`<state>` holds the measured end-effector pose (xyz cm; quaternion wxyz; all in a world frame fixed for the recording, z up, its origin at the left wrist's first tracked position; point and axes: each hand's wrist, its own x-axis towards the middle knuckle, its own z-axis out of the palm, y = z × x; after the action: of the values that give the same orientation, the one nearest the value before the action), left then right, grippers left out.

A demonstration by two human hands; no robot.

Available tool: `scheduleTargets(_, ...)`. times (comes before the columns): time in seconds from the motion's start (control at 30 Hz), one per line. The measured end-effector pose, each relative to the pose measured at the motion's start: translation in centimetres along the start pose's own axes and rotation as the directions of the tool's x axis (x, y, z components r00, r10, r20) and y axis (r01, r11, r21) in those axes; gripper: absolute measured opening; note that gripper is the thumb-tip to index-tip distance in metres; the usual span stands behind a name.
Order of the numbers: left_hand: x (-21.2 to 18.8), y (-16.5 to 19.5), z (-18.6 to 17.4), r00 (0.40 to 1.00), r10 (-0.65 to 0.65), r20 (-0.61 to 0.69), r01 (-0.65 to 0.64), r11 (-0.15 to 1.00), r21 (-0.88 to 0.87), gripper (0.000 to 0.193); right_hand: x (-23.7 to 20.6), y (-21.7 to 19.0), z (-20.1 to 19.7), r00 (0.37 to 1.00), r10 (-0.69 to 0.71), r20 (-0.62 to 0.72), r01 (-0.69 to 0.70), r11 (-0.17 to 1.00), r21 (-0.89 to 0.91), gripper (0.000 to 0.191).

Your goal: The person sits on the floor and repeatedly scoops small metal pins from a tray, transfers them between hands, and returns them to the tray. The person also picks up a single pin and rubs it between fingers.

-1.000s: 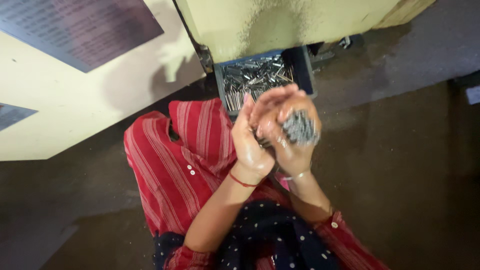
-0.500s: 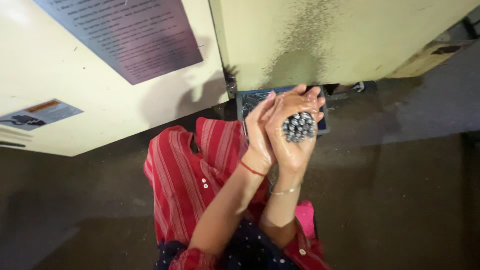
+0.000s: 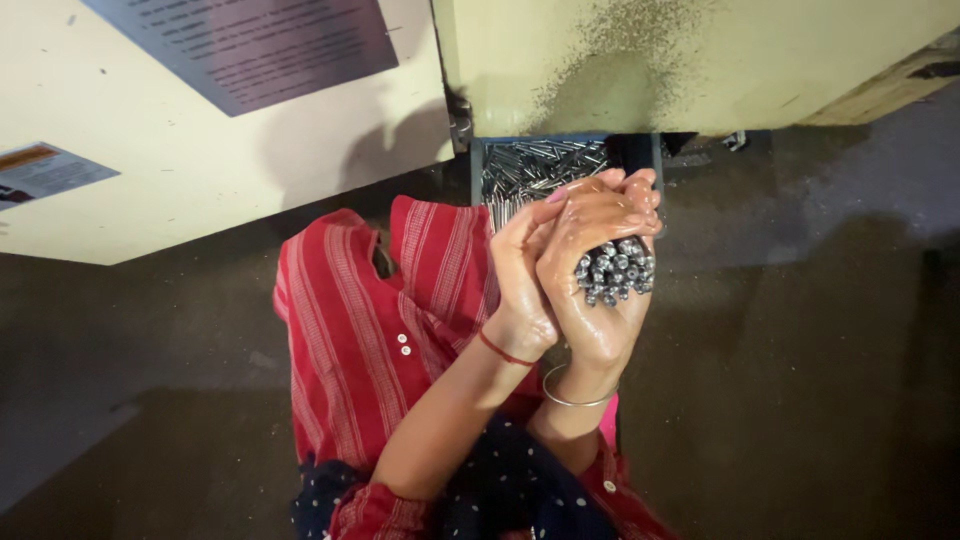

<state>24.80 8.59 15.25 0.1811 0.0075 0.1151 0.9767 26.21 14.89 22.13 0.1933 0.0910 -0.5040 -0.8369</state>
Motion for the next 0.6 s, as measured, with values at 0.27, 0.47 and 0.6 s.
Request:
scheduleTargets(0.27, 0.6, 0.5, 0.8, 1.0, -0.001, 0.002, 0.001, 0.997, -0.072, 0.047, 0.8, -0.5, 0.0, 1.0, 0.007, -0.025, -0.007, 1.0, 0.009, 0.014)
scheduleTargets(0.47, 0.9, 0.4, 0.2, 1.0, 0.014, -0.011, -0.014, 0.999, -0.033, 0.046, 1.3, -0.8, 0.1, 0.999, 0.004, -0.042, -0.003, 1.0, 0.031, 0.014)
scheduleTargets(0.6, 1.2, 0.2, -0.3, 1.0, -0.005, -0.014, 0.003, 0.996, -0.085, 0.045, 1.4, -1.1, 0.1, 0.999, 0.004, -0.042, -0.003, 1.0, 0.031, 0.014)
